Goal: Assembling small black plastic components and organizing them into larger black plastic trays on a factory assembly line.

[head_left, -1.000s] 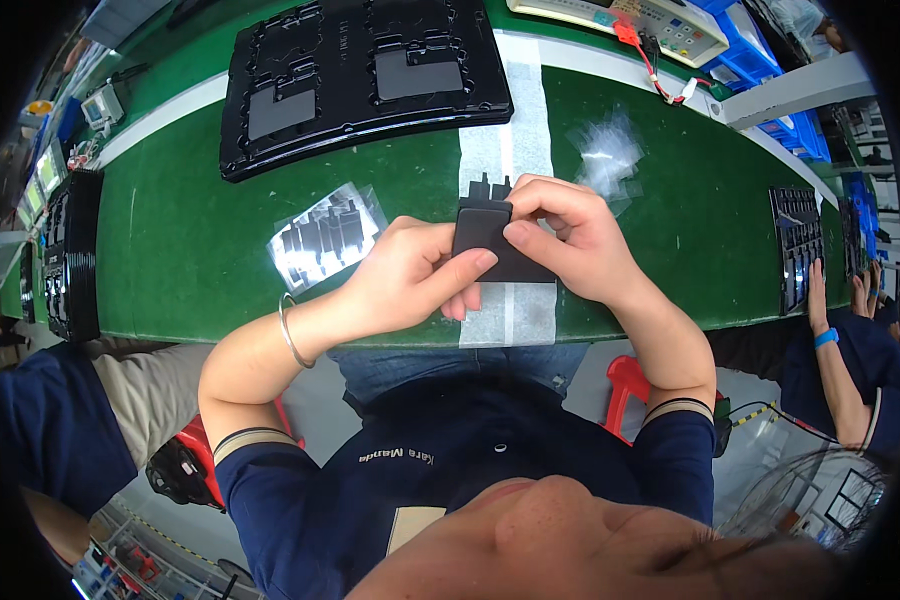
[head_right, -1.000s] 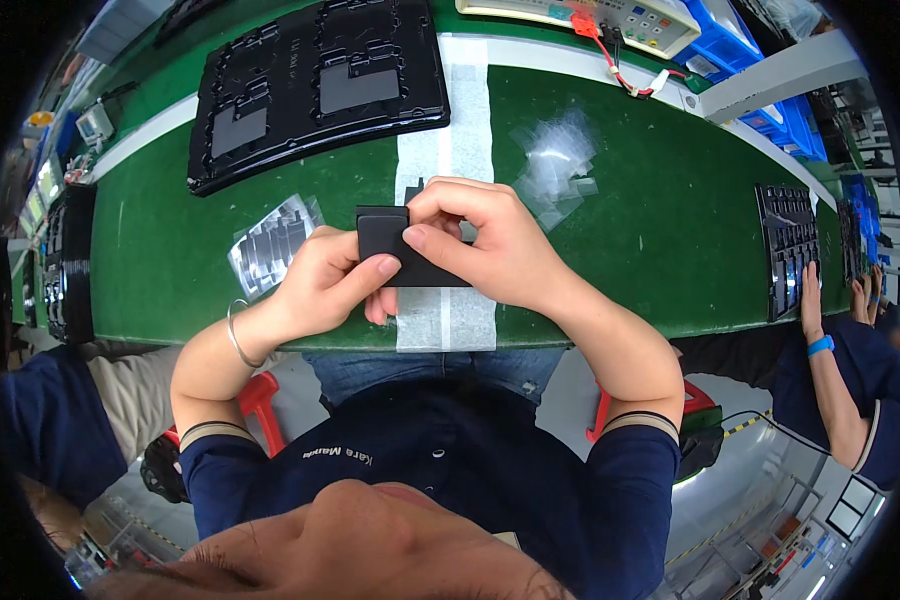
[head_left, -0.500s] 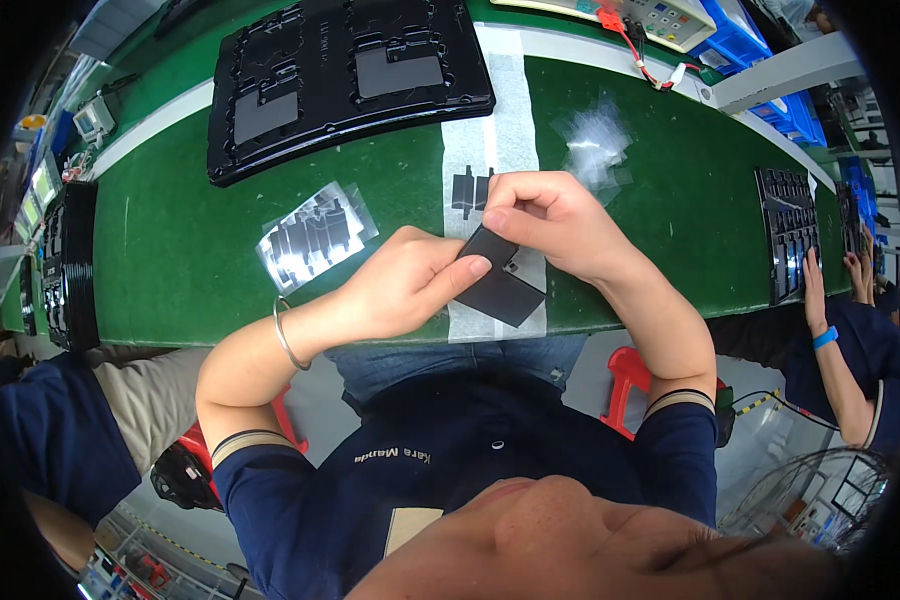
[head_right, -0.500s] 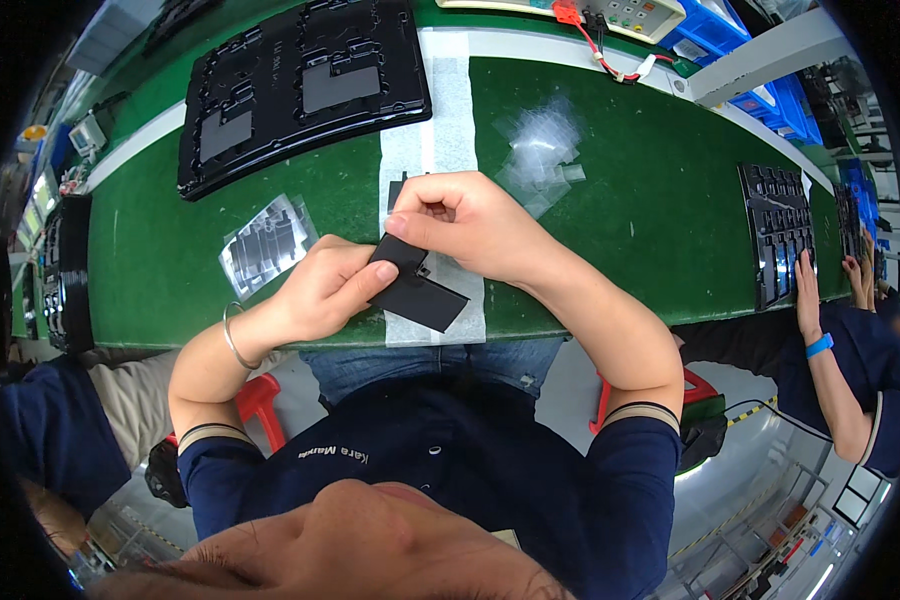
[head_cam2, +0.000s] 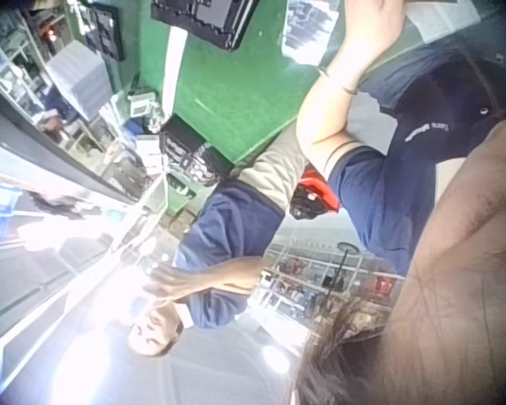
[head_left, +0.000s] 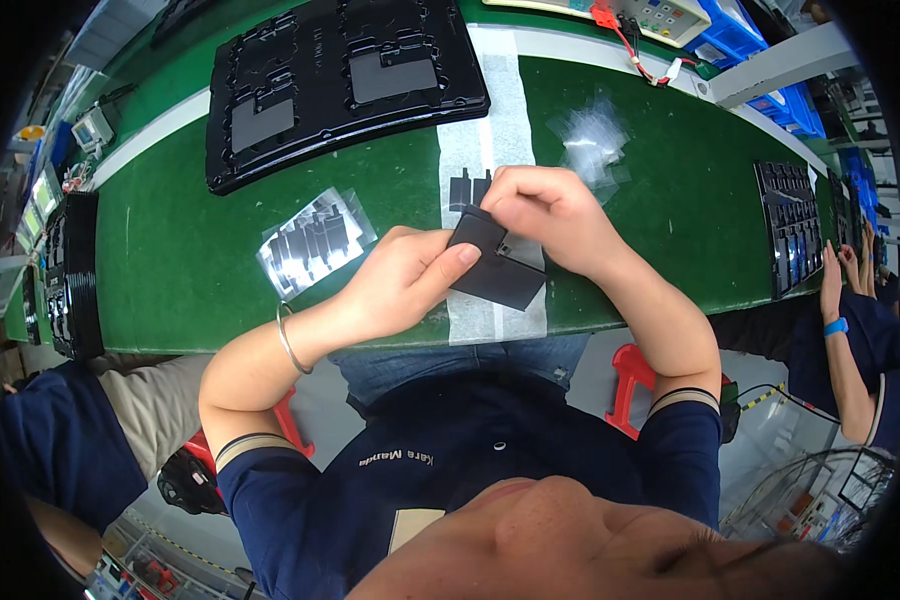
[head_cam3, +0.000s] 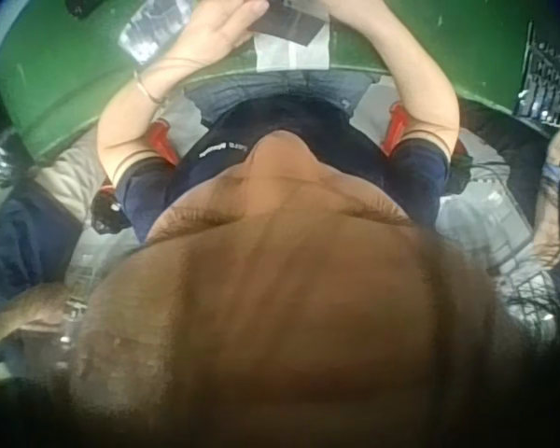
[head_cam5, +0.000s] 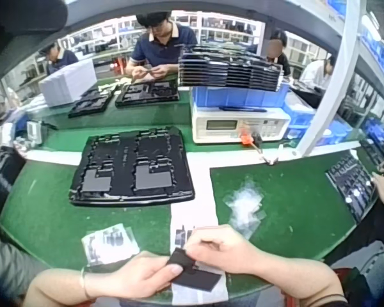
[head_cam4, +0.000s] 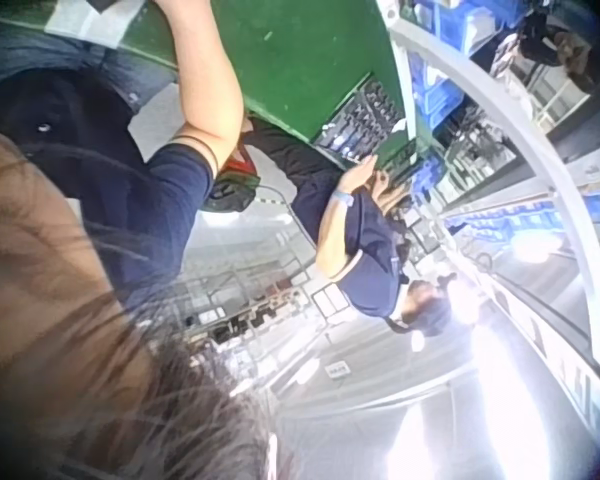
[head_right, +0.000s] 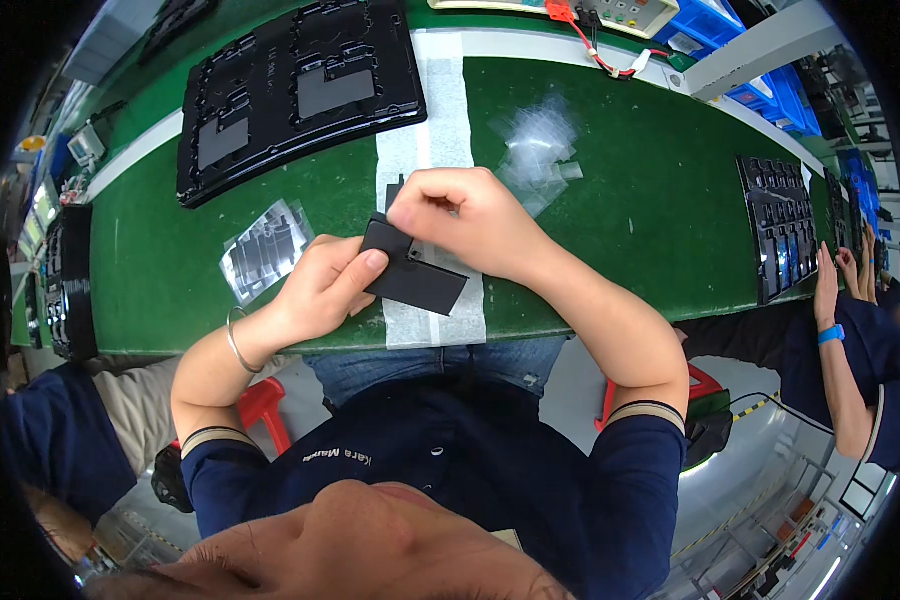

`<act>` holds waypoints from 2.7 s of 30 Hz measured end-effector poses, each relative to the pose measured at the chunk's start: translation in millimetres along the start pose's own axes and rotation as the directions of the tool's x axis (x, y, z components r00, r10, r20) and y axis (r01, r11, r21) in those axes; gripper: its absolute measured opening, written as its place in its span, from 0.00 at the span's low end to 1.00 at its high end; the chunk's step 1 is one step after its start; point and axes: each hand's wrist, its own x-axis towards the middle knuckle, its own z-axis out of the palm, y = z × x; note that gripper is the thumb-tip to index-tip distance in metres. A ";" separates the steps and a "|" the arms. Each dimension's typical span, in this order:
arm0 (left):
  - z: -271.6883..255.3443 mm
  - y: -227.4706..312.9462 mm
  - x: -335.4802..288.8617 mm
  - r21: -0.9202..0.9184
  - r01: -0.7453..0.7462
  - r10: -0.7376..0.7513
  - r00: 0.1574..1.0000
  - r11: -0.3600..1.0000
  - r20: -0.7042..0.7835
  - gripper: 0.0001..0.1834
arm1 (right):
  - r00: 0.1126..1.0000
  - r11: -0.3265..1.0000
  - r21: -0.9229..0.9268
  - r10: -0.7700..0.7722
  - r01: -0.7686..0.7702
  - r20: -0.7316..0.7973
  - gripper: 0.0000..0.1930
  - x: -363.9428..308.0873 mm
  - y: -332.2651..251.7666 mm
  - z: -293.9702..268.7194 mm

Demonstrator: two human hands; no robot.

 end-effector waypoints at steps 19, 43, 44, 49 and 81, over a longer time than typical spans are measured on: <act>10.0 -8.3 -1.2 -0.193 -0.110 0.105 0.994 0.975 -0.032 0.17 | 0.943 0.917 -0.221 -0.328 0.333 0.058 0.22 -4.5 -8.6 -2.0; 1.6 0.8 0.2 0.092 -0.222 0.212 0.971 0.971 0.113 0.19 | 0.986 0.992 -0.129 0.030 -0.009 0.162 0.17 -3.2 0.5 3.3; 2.0 2.7 0.3 0.099 -0.201 0.190 0.975 0.975 0.117 0.19 | 0.983 0.941 -0.318 -0.064 0.117 0.173 0.17 -2.5 -2.6 2.0; 4.9 -1.1 2.2 0.121 -0.132 0.120 0.988 0.984 0.100 0.19 | 0.940 0.797 -0.501 -0.316 0.338 0.131 0.13 -1.0 4.7 3.2; 14.0 -10.4 -0.7 -0.132 -0.154 0.140 0.984 0.979 -0.114 0.16 | 0.953 0.949 -0.118 -0.299 0.293 -0.036 0.23 -7.1 -6.2 -0.6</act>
